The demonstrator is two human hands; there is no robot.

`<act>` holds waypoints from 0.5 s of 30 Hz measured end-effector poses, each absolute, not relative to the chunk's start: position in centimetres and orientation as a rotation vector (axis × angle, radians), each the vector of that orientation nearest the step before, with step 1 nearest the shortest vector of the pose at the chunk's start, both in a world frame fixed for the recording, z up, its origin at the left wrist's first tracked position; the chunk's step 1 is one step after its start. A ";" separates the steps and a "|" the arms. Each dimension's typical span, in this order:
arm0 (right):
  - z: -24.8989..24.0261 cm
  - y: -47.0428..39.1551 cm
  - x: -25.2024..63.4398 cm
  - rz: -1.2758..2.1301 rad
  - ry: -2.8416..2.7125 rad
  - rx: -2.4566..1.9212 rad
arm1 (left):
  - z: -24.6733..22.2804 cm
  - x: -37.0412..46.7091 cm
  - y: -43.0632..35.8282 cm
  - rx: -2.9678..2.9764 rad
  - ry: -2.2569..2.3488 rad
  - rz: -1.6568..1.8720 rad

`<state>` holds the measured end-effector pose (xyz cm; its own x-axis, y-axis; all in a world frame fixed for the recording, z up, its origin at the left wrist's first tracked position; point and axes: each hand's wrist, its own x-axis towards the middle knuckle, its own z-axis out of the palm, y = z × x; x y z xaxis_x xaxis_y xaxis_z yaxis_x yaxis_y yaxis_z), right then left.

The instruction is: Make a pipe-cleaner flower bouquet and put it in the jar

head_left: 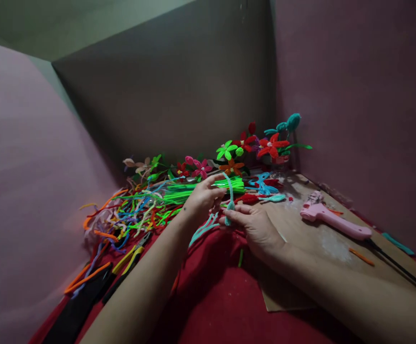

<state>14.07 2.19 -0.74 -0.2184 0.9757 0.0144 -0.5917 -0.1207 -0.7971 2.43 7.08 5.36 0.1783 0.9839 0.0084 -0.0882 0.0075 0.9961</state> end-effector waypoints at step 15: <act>-1.5 2.8 14.2 1.651 -0.982 -0.680 | 1.4 0.9 3.8 1.217 1.047 0.986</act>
